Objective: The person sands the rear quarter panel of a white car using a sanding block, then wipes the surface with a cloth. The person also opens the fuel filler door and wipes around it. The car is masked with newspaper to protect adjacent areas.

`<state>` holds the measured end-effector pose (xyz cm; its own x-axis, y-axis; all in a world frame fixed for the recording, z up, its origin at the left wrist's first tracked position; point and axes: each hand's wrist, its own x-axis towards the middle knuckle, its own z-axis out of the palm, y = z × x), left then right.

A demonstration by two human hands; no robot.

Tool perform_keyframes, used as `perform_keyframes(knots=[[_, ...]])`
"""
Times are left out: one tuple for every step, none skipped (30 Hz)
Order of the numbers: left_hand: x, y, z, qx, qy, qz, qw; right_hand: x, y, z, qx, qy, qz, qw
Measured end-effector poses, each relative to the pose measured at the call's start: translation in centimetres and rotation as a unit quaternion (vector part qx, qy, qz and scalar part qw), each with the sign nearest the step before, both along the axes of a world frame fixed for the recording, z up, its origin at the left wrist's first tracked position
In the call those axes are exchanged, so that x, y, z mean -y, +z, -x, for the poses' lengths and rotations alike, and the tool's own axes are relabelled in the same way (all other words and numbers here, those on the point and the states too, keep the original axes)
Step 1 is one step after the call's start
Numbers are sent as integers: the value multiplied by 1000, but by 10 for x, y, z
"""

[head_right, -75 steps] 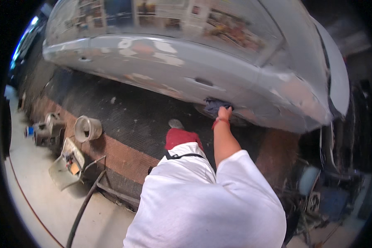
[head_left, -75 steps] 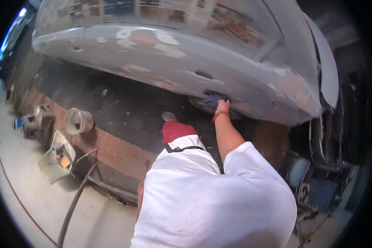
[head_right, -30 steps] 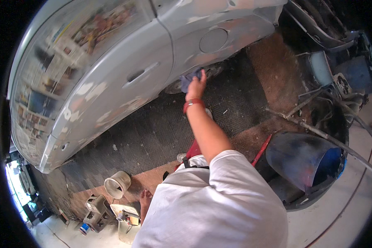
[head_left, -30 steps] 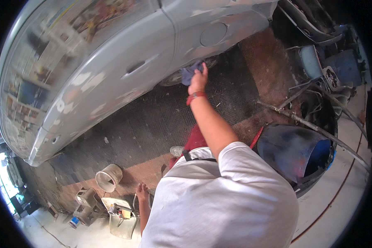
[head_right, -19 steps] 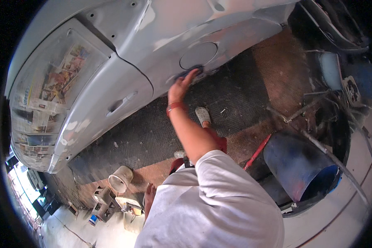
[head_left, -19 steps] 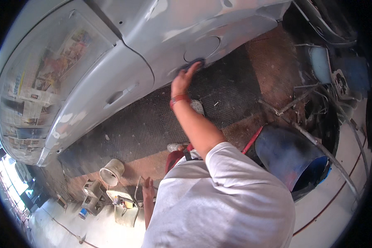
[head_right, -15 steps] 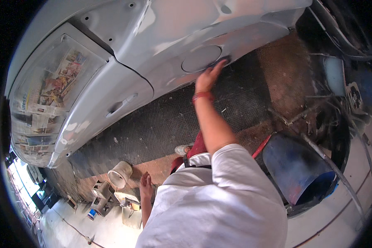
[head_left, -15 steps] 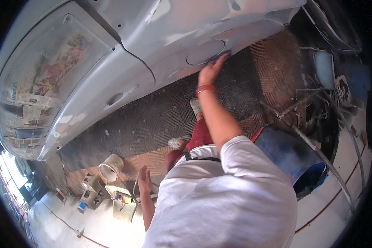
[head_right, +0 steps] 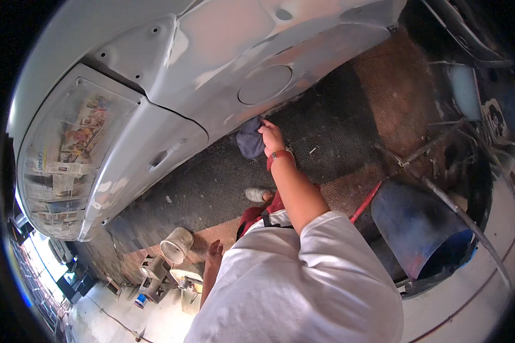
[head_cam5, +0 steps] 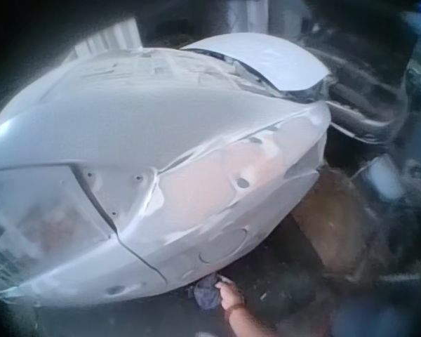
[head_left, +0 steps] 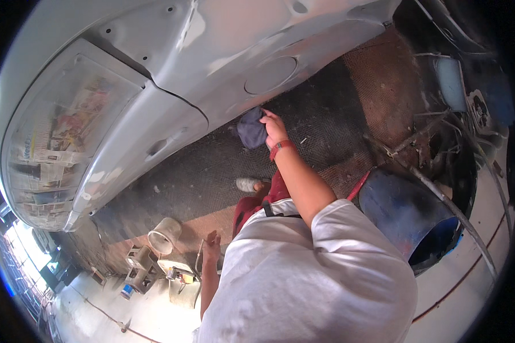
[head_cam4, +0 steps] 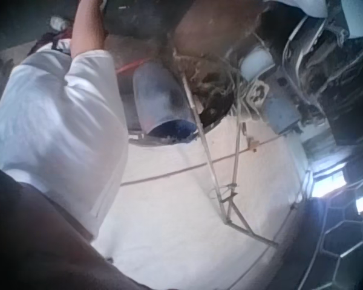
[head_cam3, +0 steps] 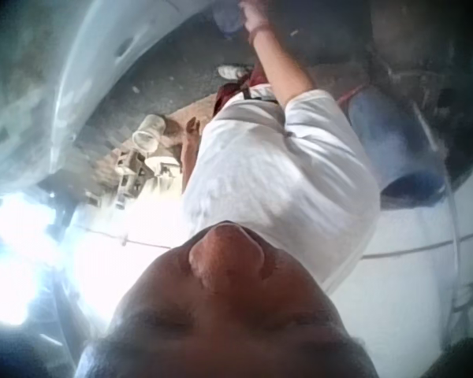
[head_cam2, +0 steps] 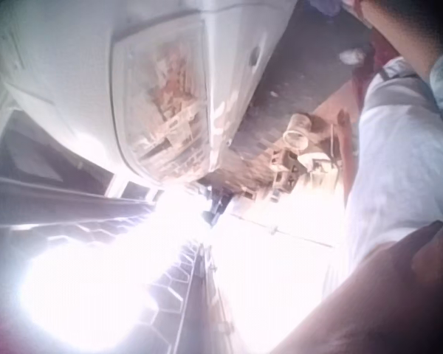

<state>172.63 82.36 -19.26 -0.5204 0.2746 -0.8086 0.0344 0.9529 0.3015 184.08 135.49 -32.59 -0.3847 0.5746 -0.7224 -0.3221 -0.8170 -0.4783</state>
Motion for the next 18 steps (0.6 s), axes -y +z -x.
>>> perform_keyframes(knots=[[1, -2, 0, 21, 2, -9, 1000, -6, 11, -12, 37, -5, -88, 995], [-2, -10, 3, 13, -26, -7, 1000, -14, 25, -25, 96, -25, -141, 985], [-4, -18, 8, 11, -53, -3, 999, -20, 42, -37, 149, -48, -205, 966], [-3, -26, 15, 8, -82, 1, 997, -30, 59, -44, 234, -21, -244, 941], [-2, -34, 26, 1, -94, -8, 996, -39, 77, -52, 268, -1, -297, 916], [0, -43, 37, -5, -107, -18, 994, -45, 95, -59, 290, 26, -386, 875], [-4, -57, 43, -11, -114, -36, 993, -51, 113, -59, 314, 51, -341, 885], [-11, -73, 52, -16, -109, -42, 993, -61, 129, -56, 322, 78, -335, 882], [-12, -81, 66, -20, -102, -44, 994, -67, 143, -49, 326, 95, -340, 877], [-9, -86, 78, -20, -82, 0, 996, -71, 155, -41, 318, 98, -326, 885], [-9, -92, 89, 8, -19, -31, 999, -75, 163, -30, 304, 88, -327, 890], [-5, -96, 94, 9, -3, -93, 996, -80, 168, -21, 315, 79, -289, 900], [1, -99, 100, 12, 21, -115, 993, -85, 172, -17, 309, 91, -318, 892], [6, -102, 105, 15, 45, -148, 988, -88, 172, -14, 328, 103, -308, 887], [12, -104, 109, 8, 21, -146, 989, -91, 170, -17, 317, 124, -318, 885], [21, -105, 109, -14, -22, -122, 992, -91, 166, -21, 336, 123, -314, 880], [23, -107, 108, -40, -65, -116, 990, -89, 161, -33, 320, 127, -338, 876], [24, -107, 107, -58, -98, -71, 991, -90, 157, -51, 313, 119, -363, 869]])
